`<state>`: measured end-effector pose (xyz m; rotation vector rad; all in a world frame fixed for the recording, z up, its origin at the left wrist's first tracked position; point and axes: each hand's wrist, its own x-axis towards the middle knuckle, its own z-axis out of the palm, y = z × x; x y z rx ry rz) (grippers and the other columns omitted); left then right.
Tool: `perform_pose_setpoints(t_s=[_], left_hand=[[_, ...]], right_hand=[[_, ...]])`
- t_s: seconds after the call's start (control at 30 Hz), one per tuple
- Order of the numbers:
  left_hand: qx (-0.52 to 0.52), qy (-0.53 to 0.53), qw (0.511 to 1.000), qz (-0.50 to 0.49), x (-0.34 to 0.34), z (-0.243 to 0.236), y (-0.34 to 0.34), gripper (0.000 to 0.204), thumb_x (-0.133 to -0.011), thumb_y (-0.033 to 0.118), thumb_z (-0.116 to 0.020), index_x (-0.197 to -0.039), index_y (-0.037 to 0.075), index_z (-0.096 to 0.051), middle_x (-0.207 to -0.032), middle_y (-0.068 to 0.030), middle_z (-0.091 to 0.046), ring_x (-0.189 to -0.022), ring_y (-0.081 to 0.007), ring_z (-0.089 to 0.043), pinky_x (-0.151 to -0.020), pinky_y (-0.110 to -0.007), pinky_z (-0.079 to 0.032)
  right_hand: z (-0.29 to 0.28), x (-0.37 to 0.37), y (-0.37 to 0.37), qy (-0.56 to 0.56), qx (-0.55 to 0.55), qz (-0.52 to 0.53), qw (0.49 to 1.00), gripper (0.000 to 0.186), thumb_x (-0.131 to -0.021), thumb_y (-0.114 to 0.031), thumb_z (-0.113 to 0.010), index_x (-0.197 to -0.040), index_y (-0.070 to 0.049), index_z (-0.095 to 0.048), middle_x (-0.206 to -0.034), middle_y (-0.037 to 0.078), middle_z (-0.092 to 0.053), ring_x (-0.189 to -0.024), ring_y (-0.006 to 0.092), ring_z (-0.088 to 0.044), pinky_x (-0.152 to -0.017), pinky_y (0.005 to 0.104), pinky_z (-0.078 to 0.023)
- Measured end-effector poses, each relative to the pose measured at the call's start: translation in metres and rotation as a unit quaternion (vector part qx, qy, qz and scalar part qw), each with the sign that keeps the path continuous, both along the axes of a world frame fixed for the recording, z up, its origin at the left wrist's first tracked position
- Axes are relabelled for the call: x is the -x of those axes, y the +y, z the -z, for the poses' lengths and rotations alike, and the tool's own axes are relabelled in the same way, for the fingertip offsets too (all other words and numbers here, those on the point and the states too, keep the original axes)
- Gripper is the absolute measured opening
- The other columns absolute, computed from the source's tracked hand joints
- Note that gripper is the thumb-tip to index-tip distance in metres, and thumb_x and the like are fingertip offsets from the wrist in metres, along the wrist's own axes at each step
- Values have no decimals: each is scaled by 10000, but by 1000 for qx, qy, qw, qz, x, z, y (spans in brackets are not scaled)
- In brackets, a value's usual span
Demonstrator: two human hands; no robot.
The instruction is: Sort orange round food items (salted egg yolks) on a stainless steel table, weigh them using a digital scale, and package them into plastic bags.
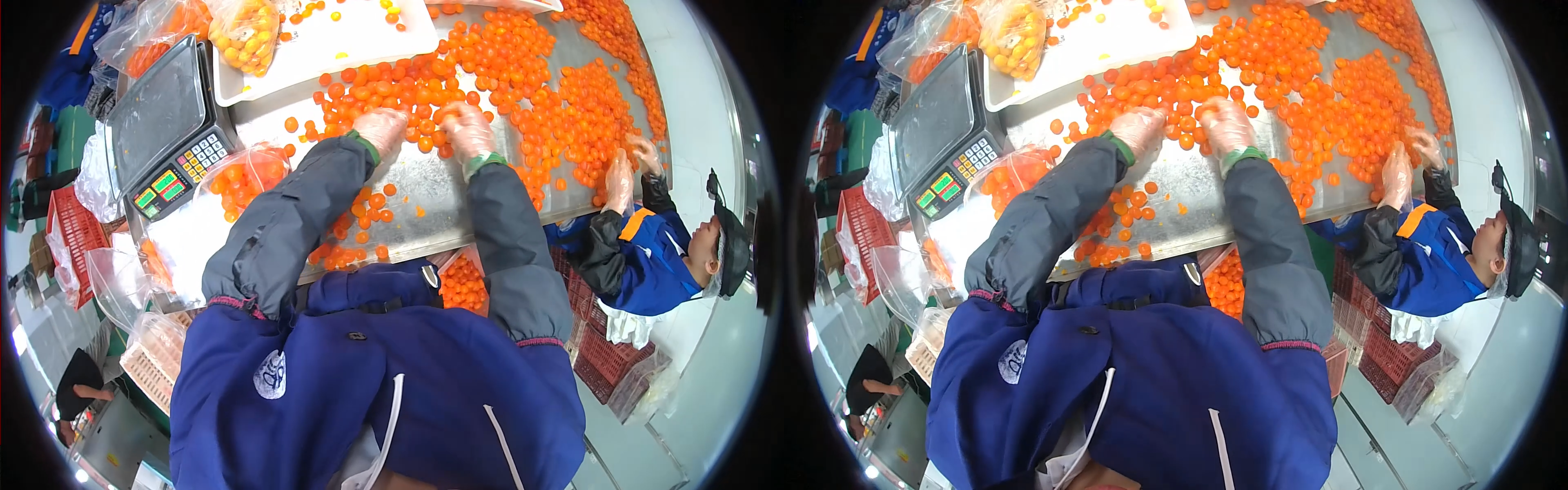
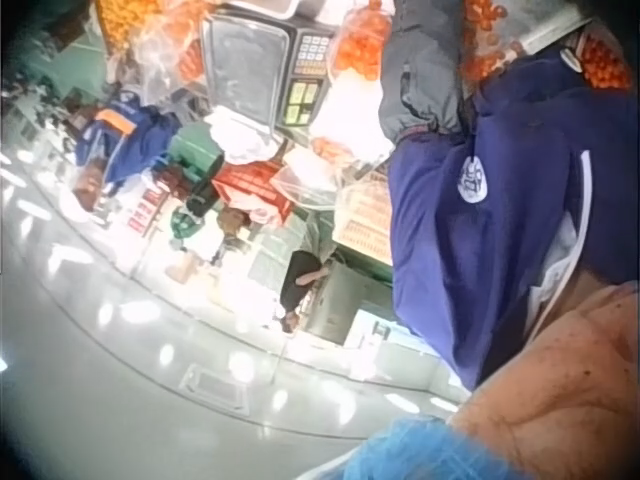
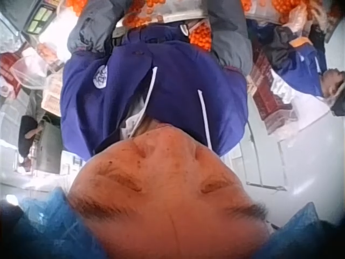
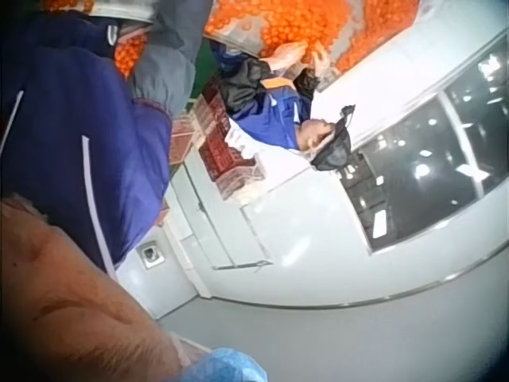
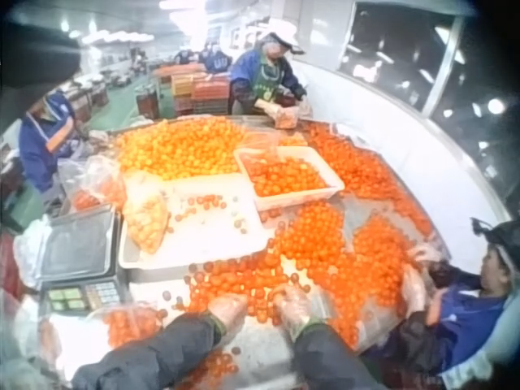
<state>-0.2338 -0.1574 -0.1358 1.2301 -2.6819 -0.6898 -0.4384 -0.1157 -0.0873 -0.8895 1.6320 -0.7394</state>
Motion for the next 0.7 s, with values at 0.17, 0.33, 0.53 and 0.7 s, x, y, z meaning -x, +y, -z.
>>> perform_pose_setpoints(t_s=[0.17,0.33,0.53,0.7], left_hand=[[-75,-71,994,-21,2,6,-1,211,-815,140,-591,-954,-8,-647,-930,-250,-674,-917,-392,-664,-786,-473,-532],[-43,84,995,12,-5,9,7,190,-798,186,-613,-856,8,-646,-848,-209,-669,-934,-366,-659,-767,-466,-528],[41,-65,997,2,29,21,17,341,-853,209,-573,-1164,70,-577,-995,-177,-685,-947,-362,-671,-778,-466,-536],[-48,-10,997,-64,19,31,22,275,-893,211,-546,-1114,57,-607,-897,-153,-690,-778,-313,-688,-631,-427,-540]], right_hand=[[15,27,14,-69,32,94,993,88,-873,-112,-581,-923,-65,-637,-694,16,-581,-607,113,-556,-536,259,-437],[21,19,10,189,112,-12,976,90,-837,-121,-583,-859,-102,-668,-713,78,-605,-712,171,-653,-656,331,-511],[36,-27,-6,243,82,-106,961,288,-921,-336,-555,-1075,-112,-651,-1009,170,-673,-951,348,-639,-833,403,-495],[52,-23,-4,299,107,-109,942,318,-906,-346,-561,-1074,-88,-638,-1115,180,-658,-1014,396,-616,-853,406,-498]])
